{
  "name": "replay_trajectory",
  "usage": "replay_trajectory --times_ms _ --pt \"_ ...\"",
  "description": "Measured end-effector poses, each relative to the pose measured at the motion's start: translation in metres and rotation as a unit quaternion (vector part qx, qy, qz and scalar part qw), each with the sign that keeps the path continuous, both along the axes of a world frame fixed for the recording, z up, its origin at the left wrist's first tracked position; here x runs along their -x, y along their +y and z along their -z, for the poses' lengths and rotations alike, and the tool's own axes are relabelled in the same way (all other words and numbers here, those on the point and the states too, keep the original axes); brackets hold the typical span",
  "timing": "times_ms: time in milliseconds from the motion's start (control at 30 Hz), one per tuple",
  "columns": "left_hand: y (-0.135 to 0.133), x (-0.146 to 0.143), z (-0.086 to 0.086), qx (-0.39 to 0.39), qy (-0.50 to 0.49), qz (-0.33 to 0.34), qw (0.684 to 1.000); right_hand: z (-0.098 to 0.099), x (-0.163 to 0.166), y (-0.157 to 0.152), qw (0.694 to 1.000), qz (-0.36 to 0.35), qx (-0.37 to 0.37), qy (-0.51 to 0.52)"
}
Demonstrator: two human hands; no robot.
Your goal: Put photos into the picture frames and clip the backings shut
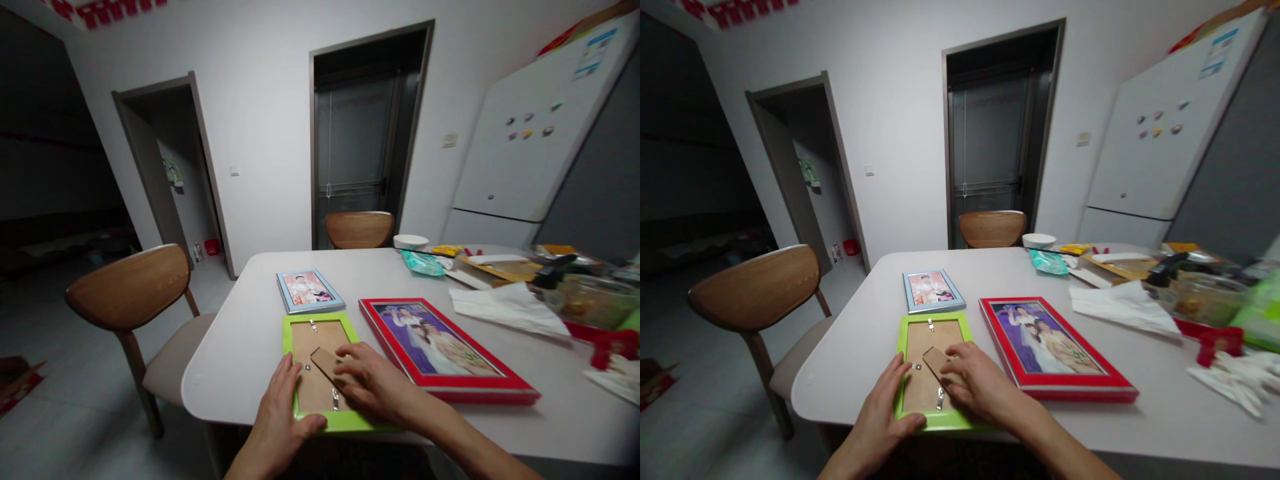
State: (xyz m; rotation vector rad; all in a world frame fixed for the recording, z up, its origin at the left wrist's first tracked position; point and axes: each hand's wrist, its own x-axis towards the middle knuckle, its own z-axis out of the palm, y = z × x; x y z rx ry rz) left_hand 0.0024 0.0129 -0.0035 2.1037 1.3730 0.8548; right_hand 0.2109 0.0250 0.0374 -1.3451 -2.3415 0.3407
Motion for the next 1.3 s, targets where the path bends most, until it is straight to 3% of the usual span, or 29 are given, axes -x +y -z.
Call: replay_trajectory --times_ms 133,500,700,800,1033,1300 --pt "0.001 0.002 0.002 -0.007 0.014 0.005 1.0 -0.002 0.012 -0.009 0.997 -0.071 0.029 0.003" --pt "0.004 0.005 0.007 -0.032 0.022 0.007 0.999 0.02 0.023 0.0 0.999 -0.031 -0.027 -0.008" --pt "0.006 0.007 0.014 -0.052 0.017 0.013 0.998 0.013 0.028 0.007 0.999 -0.031 -0.005 0.025" --pt "0.006 0.007 0.015 -0.059 -0.001 0.004 0.998 0.009 0.038 0.015 0.999 -0.013 -0.005 0.033" --pt "0.004 0.004 0.011 -0.048 -0.001 0.0 0.999 0.01 0.071 0.036 0.995 0.063 -0.034 -0.067" --pt "0.002 0.002 0.005 -0.041 0.033 0.005 0.999 0.016 0.079 0.04 0.988 0.134 -0.043 -0.07"
